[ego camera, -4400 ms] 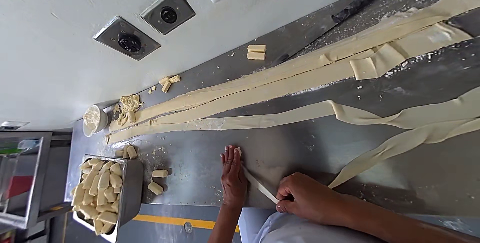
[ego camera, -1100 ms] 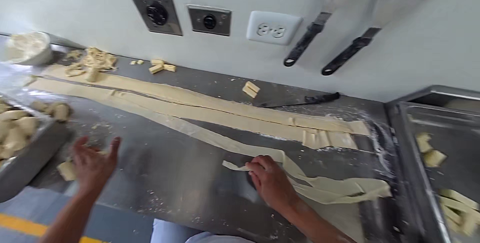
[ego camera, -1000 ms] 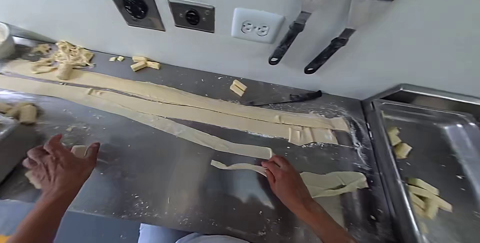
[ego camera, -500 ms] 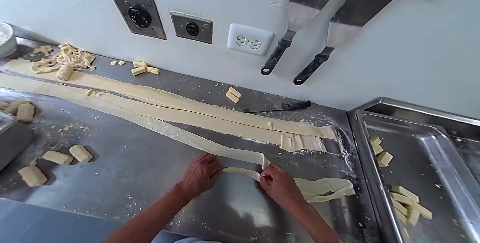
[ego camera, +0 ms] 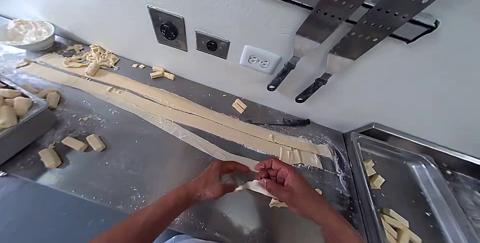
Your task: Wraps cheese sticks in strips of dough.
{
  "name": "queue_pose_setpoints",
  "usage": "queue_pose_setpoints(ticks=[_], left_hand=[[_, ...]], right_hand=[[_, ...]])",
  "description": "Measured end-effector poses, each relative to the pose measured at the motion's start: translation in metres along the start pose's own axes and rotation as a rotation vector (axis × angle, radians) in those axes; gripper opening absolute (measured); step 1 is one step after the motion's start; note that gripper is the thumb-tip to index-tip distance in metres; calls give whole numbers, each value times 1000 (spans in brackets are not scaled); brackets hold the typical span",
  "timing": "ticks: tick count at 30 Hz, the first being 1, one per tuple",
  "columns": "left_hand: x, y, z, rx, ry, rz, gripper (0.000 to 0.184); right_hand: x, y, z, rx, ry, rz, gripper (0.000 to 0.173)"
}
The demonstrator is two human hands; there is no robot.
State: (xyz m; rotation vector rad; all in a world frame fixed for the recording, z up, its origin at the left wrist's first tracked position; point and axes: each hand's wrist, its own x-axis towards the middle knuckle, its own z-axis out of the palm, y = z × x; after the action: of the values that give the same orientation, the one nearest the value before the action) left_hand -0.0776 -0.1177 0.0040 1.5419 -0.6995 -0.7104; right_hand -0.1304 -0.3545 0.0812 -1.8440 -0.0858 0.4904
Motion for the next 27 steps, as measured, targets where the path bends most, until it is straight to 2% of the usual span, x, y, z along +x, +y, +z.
queue_pose_setpoints(ticks=[3,8,13,15,17,19,22,27], left_hand=[[12,18,13,-314,-2,75,26],[16,12,17,-131,-118,162,26],[-9,2,4,-221,-145,-54,14],[-20,-2,-5,-295,-42,-90,13],[-26,3,-10,-409,92,-66,17],[-26,12,-15,-565,175,-4,26],[-29,24,-27,-743,267,82,35],[-37,44,-55,-797,649,92,50]], right_hand=[[-2,-8,5,-51,61,-76,26],[-13,-25,5,-64,95,-150,27],[-25,-25,-11,-177,210,-76,27],[-26,-20,-20,-217,140,24,32],[-23,-12,-25,-203,-48,156,38],[-16,2,-24,-123,-192,240,32],[-3,21,-23,-105,-307,231,22],[5,39,-31,-143,-369,254,15]])
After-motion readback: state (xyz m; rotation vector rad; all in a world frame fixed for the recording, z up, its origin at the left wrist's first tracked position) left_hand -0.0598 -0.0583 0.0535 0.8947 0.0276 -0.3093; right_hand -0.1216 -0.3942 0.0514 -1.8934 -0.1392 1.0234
